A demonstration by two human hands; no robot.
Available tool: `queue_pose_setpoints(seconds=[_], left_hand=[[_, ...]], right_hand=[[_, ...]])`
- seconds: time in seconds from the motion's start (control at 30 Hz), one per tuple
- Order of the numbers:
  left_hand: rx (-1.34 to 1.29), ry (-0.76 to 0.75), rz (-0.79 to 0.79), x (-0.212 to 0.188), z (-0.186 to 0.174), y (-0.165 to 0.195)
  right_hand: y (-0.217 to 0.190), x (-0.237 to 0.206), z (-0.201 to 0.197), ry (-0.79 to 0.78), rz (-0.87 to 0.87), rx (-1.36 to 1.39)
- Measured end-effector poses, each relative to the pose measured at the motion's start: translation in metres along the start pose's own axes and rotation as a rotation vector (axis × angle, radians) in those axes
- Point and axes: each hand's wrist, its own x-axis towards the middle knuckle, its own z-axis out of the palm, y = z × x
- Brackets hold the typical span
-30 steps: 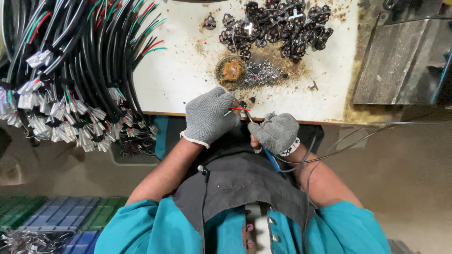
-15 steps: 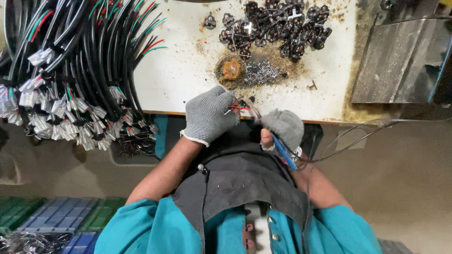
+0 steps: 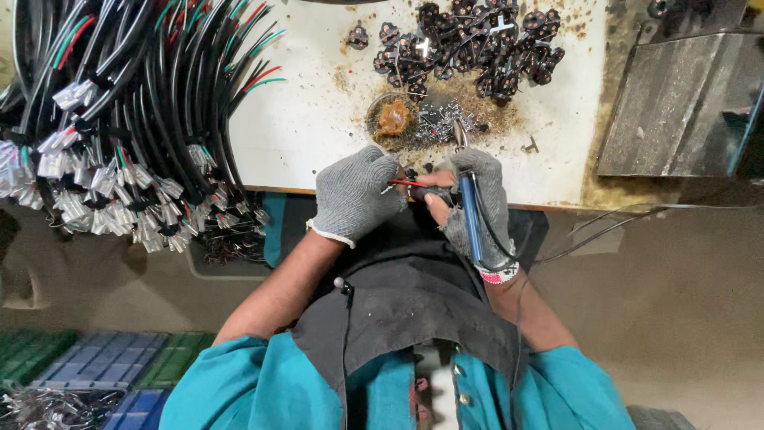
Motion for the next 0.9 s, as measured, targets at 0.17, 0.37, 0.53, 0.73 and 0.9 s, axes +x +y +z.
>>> queue_pose_setpoints(seconds=[0.17, 0.37, 0.53, 0.73, 0.9], left_hand=[[-0.018, 0.009, 0.009, -0.001, 0.002, -0.003], [0.002, 0.026, 0.003, -0.002, 0.002, 0.001], [-0.021, 0.024, 0.02, -0.002, 0.0, 0.001], [-0.007, -0.004, 0.01, -0.001, -0.003, 0.001], [-0.003, -0.022, -0.003, 0.002, -0.01, 0.007]], right_hand=[[-0.01, 0.012, 0.009, -0.013, -0.029, -0.284], [-0.009, 0.012, 0.008, 0.023, 0.063, -0.177], [-0.003, 0.008, 0.012, 0.019, -0.02, -0.296], [0.003, 0.003, 0.016, 0.102, 0.028, -0.203], [0.003, 0.002, 0.021, 0.162, 0.052, 0.0]])
